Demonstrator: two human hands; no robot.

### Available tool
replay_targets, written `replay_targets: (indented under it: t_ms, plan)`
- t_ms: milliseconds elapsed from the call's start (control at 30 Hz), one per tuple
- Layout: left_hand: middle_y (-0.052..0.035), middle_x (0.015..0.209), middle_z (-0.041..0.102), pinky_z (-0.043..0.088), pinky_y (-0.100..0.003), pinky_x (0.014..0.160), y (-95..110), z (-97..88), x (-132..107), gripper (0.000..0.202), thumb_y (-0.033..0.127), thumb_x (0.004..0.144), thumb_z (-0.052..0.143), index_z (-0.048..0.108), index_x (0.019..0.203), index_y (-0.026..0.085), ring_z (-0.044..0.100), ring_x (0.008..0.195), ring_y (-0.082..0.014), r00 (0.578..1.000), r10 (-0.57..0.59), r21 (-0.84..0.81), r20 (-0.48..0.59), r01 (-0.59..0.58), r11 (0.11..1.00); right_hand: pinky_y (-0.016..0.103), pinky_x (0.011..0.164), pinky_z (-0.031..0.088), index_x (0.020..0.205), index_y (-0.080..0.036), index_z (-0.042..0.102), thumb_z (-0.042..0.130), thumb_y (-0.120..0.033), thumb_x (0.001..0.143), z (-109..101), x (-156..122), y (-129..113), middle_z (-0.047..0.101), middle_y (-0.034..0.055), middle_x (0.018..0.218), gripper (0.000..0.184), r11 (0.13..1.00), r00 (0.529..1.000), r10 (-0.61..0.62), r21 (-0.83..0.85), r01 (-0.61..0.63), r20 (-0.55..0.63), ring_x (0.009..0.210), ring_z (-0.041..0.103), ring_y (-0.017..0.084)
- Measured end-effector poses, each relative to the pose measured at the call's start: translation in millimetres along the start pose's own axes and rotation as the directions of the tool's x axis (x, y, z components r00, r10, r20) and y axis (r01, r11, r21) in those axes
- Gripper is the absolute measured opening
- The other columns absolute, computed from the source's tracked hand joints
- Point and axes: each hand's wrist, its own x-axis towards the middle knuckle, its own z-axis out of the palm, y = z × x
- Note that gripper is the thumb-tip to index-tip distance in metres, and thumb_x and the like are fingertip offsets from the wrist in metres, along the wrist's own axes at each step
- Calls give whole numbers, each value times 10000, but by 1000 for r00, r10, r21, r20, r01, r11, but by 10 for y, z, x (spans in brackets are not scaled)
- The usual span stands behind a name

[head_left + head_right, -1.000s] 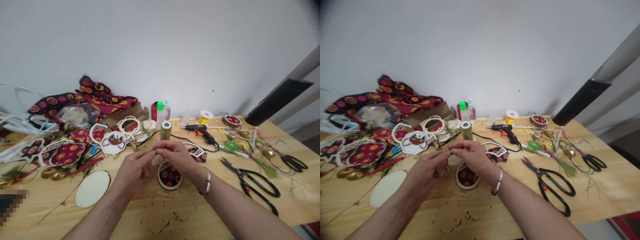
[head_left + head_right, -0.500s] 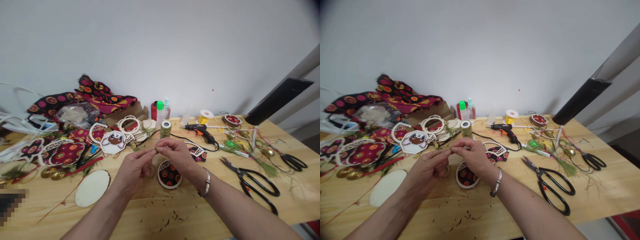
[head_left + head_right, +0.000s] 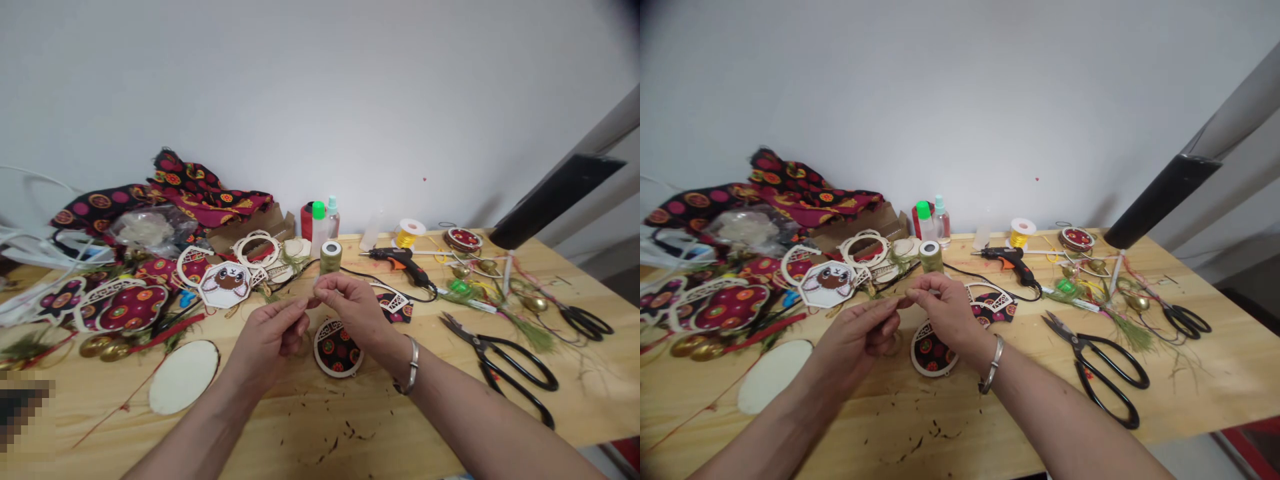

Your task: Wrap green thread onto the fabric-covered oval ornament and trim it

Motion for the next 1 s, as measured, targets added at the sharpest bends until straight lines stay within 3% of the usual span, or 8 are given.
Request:
replay_targets:
  t_ms: [233, 567, 1000]
  plan:
    - [51, 458, 459, 188, -174, 379, 1, 42, 12, 243, 307, 599, 781, 703, 735, 122, 313, 396, -36, 999, 2, 26, -42, 0, 1000, 236, 657, 414, 645, -170, 592, 575, -239, 778, -29, 8, -5, 565, -12, 675, 151, 987, 995, -64, -150, 51, -79, 669, 510, 115]
    - [84, 444, 356, 169, -169, 377, -3, 38, -3, 284, 341, 665, 742, 719, 841, 119, 229, 398, -29, 999, 10, -2, -45, -11, 1000, 257, 691, 417, 666, -169, 604, 544, -235, 801, -23, 0, -6, 593, 10, 709, 162, 980, 994, -75, -193, 58, -83, 709, 532, 134]
    - [77, 412, 387, 201, -161, 359, -19, 39, 18, 215, 313, 620, 771, 723, 728, 133, 269, 373, -27, 996, 26, 45, -89, -22, 999, 230, 647, 384, 639, -164, 562, 548, -233, 800, -9, -19, -9, 533, -9, 688, 176, 964, 989, -115, -249, 89, -92, 670, 481, 113]
